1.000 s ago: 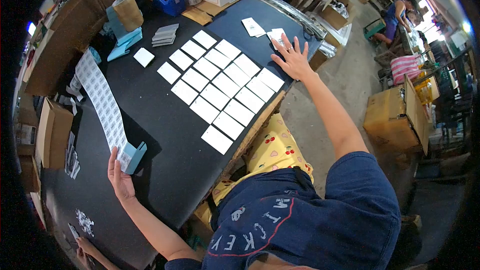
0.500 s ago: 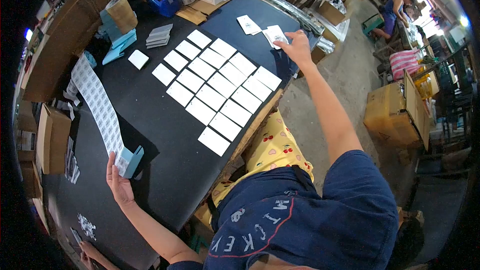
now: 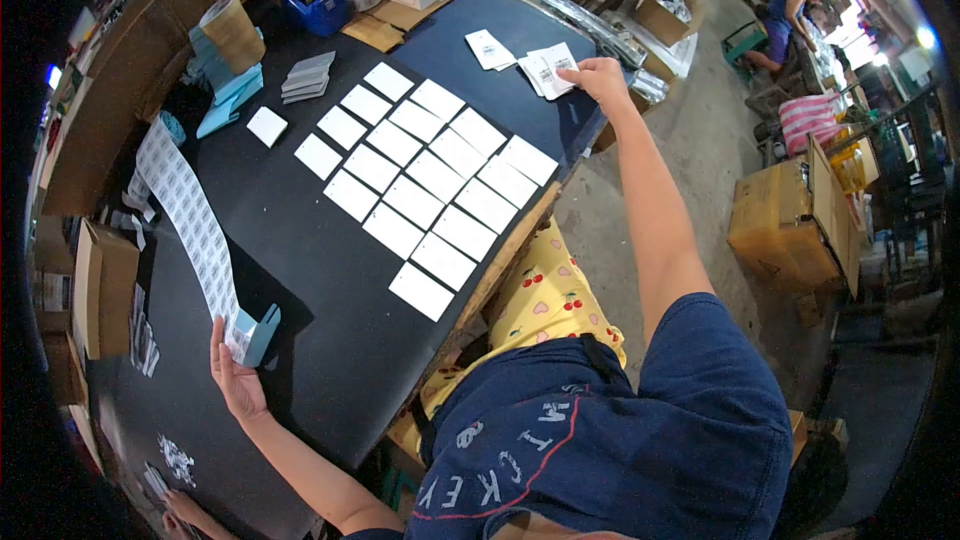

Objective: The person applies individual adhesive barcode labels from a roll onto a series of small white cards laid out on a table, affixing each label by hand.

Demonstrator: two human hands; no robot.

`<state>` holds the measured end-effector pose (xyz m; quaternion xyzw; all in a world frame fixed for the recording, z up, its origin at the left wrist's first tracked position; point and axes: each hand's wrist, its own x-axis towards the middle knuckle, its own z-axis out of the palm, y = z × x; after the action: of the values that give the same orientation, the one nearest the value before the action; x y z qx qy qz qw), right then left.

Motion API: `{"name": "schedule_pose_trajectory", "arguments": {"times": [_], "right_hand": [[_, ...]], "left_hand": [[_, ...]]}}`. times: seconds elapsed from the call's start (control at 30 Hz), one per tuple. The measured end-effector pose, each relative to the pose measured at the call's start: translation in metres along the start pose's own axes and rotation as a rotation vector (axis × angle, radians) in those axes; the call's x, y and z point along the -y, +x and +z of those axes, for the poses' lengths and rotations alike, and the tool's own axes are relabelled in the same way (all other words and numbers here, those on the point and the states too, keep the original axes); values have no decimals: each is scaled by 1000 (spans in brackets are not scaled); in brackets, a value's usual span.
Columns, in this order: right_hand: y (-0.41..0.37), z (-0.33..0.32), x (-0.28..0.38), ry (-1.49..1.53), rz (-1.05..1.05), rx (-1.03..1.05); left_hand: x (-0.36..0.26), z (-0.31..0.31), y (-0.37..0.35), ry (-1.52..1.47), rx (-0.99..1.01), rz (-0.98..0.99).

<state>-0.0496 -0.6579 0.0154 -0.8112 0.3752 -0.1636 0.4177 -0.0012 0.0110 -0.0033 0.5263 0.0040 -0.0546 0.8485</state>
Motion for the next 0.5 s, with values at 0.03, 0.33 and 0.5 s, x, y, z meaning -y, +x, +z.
{"name": "schedule_pose_trajectory", "arguments": {"times": [0.03,0.33,0.5], "right_hand": [[-2,0,2,-20,-10,-42],[-6,-14,2,190,-178,-151],[-14,-14,13,346,-246,-144]], "left_hand": [[-1,-1,0,1,19,-1],[1,-7,1,8,68,-7],[1,-9,1,-53,136,-17]]}}
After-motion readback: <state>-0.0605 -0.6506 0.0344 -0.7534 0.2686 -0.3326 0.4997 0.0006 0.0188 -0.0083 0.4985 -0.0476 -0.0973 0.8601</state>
